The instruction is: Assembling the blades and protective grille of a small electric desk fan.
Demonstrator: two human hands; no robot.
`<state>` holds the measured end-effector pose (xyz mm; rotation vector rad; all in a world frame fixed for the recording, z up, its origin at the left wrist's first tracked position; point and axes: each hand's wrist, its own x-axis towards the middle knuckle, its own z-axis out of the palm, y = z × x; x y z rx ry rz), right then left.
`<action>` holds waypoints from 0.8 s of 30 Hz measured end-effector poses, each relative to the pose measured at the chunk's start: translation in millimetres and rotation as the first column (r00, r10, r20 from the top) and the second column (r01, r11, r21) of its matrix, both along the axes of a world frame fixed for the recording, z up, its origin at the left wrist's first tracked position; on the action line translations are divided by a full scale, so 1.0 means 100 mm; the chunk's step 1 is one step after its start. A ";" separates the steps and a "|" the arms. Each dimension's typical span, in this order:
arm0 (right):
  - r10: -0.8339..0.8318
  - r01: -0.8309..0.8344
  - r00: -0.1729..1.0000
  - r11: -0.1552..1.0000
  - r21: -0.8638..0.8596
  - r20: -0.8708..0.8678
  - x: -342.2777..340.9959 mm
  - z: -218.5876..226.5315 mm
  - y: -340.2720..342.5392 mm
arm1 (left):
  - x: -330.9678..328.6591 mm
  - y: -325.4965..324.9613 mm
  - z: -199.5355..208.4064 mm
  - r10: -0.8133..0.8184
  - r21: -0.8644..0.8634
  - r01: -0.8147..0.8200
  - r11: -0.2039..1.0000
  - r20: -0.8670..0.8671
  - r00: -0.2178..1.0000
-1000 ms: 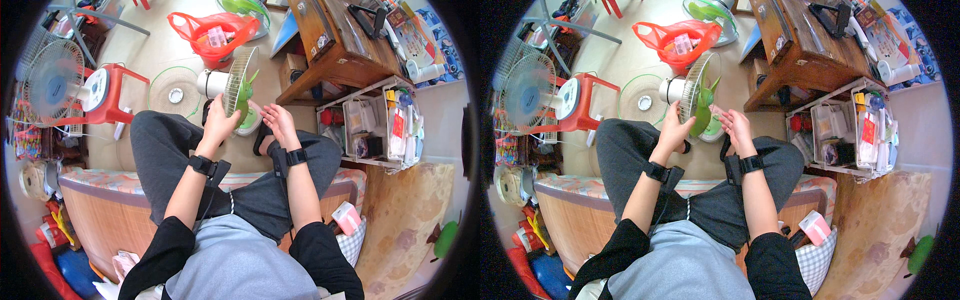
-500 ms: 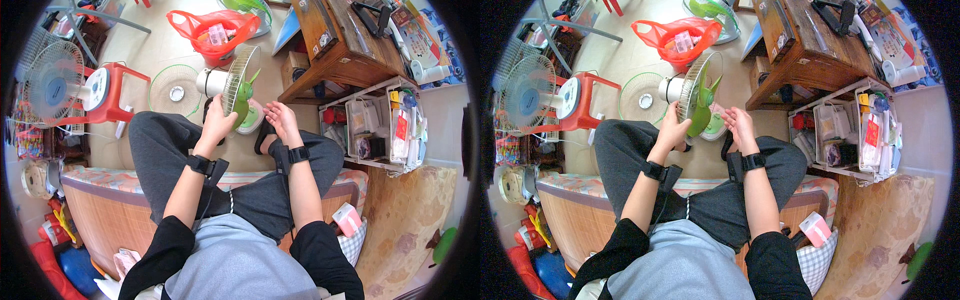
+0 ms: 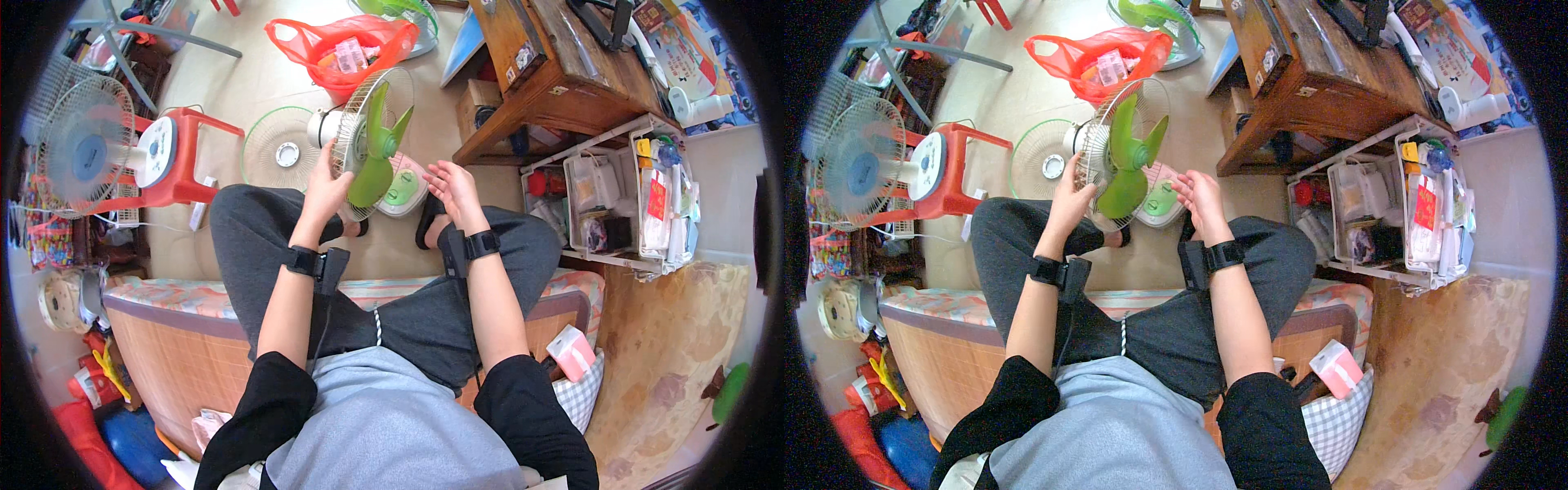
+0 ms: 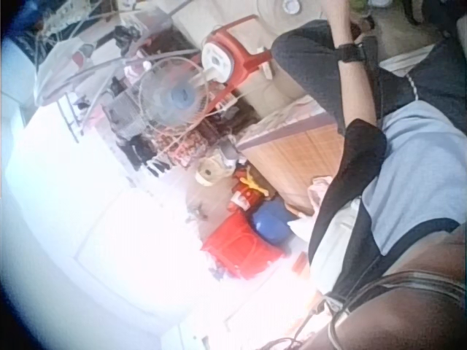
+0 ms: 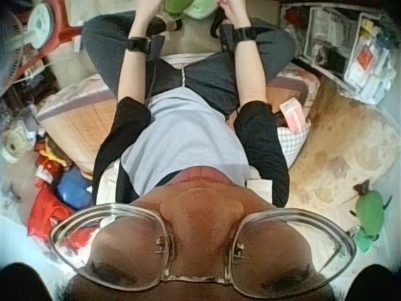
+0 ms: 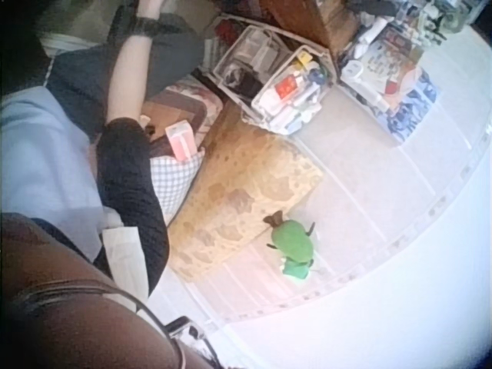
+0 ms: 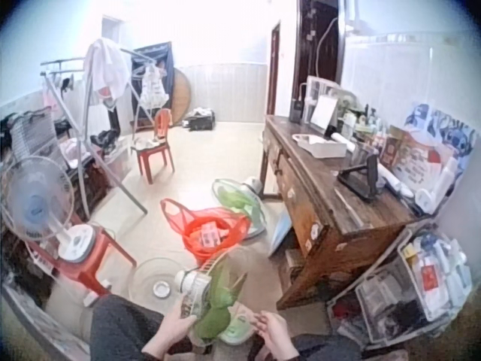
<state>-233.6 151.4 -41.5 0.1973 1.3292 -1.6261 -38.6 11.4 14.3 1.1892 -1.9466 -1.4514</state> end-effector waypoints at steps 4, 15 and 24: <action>0.022 -0.023 0.999 1.000 -0.006 -0.027 0.01 0.02 -0.05 | 0.15 -0.14 0.02 -0.008 0.081 0.012 0.997 -0.058 0.998; 0.028 -0.028 0.999 0.999 -0.025 -0.020 0.01 0.04 -0.09 | 0.30 -0.46 -0.03 -0.164 0.216 0.157 0.964 0.014 0.986; 0.050 -0.050 0.998 0.999 -0.020 -0.024 0.03 0.05 -0.06 | 0.28 -0.41 -0.08 -0.128 0.164 0.131 0.978 -0.031 0.991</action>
